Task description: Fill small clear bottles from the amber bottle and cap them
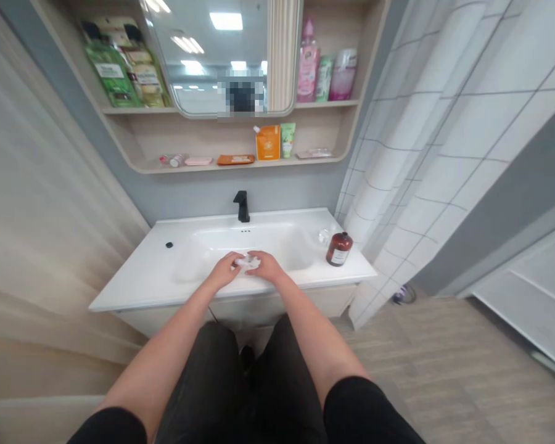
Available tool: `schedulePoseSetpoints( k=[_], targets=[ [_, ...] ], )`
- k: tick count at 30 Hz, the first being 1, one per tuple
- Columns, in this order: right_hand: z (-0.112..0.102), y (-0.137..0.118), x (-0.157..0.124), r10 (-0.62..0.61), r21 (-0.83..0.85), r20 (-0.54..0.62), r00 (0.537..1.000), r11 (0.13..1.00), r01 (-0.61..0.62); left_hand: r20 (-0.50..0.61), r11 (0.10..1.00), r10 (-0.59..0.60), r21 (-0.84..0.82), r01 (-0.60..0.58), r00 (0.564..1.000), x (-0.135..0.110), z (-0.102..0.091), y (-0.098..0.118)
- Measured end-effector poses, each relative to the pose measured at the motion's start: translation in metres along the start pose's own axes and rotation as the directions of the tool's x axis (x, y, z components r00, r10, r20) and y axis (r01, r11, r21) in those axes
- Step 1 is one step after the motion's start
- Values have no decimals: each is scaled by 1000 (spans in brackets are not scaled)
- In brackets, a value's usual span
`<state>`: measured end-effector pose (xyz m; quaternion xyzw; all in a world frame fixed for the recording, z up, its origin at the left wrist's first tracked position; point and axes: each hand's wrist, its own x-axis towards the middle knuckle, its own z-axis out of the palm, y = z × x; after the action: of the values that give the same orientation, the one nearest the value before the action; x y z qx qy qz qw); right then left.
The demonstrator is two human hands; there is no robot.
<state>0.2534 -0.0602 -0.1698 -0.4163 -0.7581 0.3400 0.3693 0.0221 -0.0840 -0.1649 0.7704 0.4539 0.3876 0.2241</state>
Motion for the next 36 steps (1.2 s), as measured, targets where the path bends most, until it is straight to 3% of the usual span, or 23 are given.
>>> schedulePoseSetpoints(
  k=[9,15,23,27,31,36],
  targets=[
    [1,3,1,-33,-2,-16,999,999,33,-46,999,-42,27,44,998,0,0,3],
    [1,4,0,-35,-17,-8,999,999,35,-89,988,-136,57,142,987,-1,0,4],
    [0,4,0,-29,-30,-19,999,999,29,-107,997,-36,64,43,994,0,1,-1],
    [1,9,1,-69,-23,0,998,997,69,-84,996,-66,55,71,994,2,2,-7],
    [2,10,1,-95,-27,-1,995,995,95,-95,991,-136,-22,135,986,3,3,-13],
    [1,8,1,-123,-62,8,992,990,124,-91,989,-59,-142,46,994,3,2,-16]
  ],
)
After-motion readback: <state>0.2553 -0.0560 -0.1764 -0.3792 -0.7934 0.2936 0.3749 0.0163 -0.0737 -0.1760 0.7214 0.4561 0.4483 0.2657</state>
